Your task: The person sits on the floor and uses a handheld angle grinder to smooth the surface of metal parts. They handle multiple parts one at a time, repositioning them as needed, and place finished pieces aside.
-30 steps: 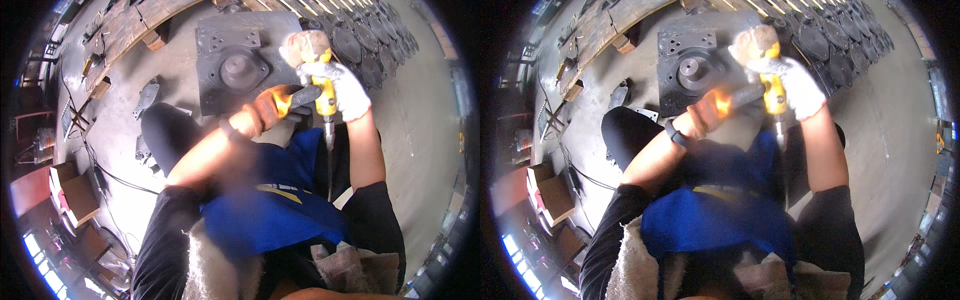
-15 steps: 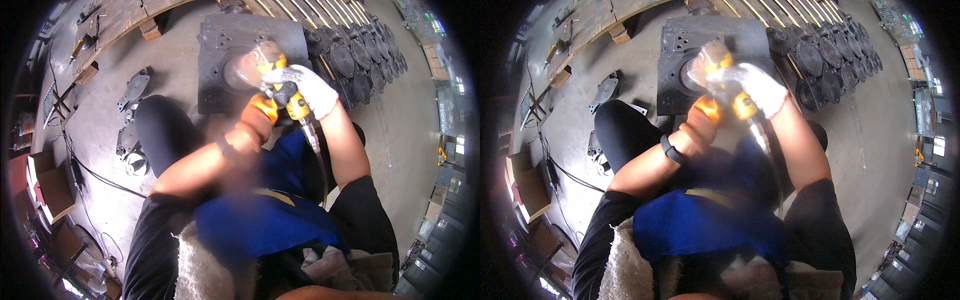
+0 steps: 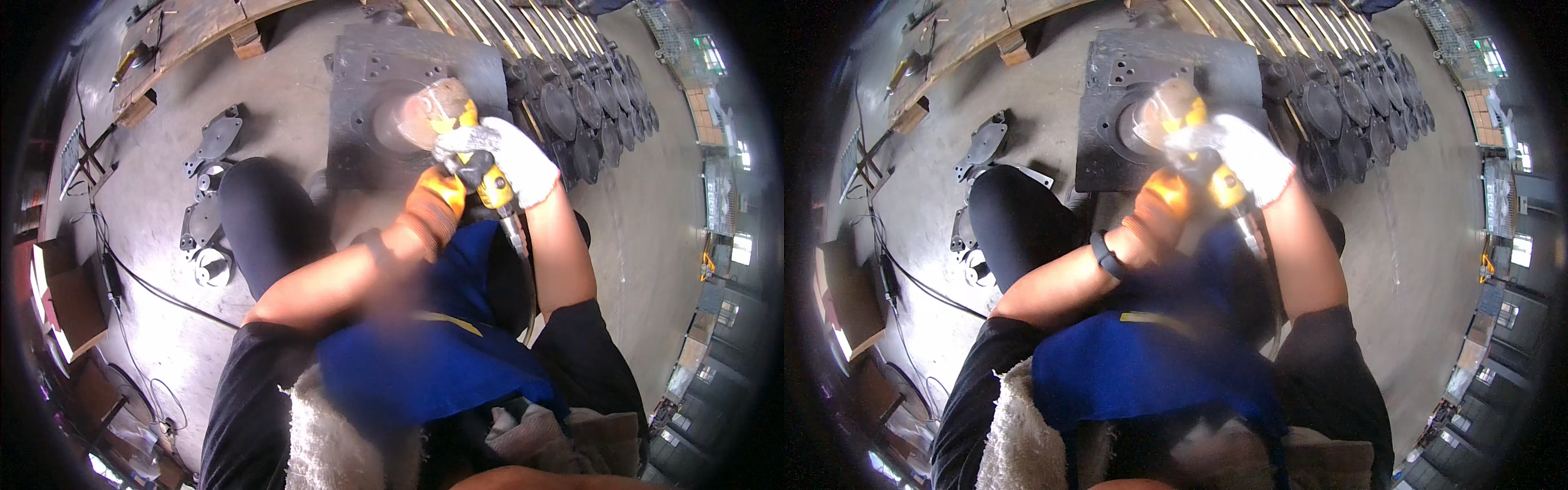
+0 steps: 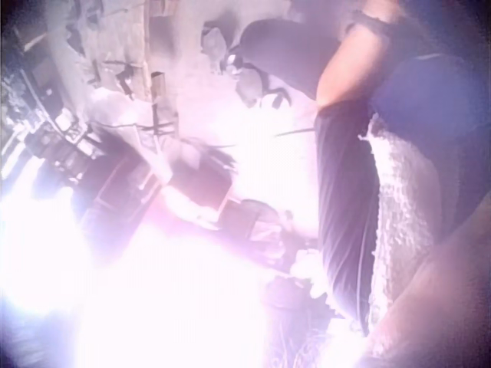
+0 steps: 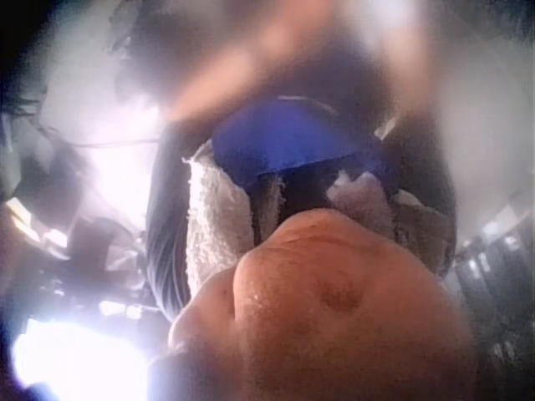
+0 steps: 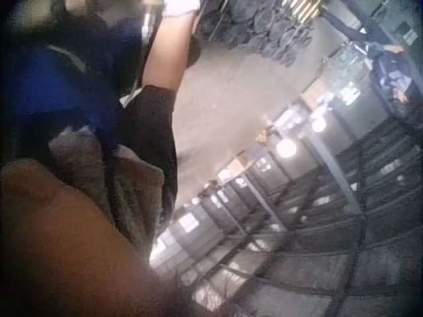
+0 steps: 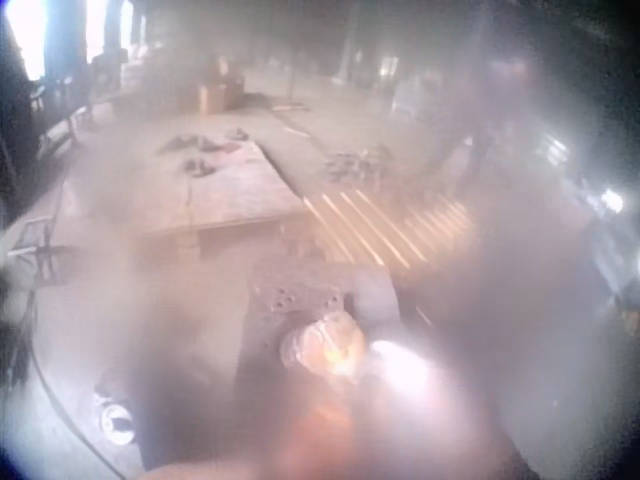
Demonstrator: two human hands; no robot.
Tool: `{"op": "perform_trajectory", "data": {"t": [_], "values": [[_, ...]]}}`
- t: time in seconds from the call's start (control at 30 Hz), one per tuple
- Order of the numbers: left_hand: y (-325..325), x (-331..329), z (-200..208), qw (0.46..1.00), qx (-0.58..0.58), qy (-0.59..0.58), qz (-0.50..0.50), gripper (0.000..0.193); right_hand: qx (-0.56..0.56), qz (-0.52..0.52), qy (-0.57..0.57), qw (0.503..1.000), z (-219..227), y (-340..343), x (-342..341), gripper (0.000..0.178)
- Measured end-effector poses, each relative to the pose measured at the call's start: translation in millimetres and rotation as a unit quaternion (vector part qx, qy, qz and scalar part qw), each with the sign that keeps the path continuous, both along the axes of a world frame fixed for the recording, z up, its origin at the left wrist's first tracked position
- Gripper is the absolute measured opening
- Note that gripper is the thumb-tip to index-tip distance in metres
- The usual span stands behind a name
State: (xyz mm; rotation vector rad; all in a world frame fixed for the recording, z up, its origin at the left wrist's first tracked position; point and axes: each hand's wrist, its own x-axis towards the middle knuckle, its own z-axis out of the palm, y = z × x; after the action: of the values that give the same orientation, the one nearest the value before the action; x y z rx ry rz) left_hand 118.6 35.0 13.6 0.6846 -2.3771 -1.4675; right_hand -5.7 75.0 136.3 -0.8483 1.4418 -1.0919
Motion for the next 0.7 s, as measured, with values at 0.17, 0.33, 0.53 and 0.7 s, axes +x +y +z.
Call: {"op": "perform_trajectory", "data": {"t": [0.17, 0.33, 0.53, 0.7], "values": [[-5, 5, 17, 0.989, 0.047, 0.135, -0.026, 0.025, 0.032, -0.055, -0.087, 0.994, -17, 2, -8, 0.027], [-7, 17, 52, 0.978, 0.112, 0.172, -0.041, 0.026, 0.011, -0.013, -0.034, 0.999, 4, 3, 2, 0.03], [-8, 21, 70, 0.977, -0.088, 0.134, -0.141, 0.032, 0.035, 0.013, 0.041, 0.998, 0, 30, -6, 0.041], [7, 13, 46, 0.954, 0.102, 0.268, -0.092, 0.047, -0.006, 0.049, 0.128, 0.991, -15, 29, -11, 0.033]]}}
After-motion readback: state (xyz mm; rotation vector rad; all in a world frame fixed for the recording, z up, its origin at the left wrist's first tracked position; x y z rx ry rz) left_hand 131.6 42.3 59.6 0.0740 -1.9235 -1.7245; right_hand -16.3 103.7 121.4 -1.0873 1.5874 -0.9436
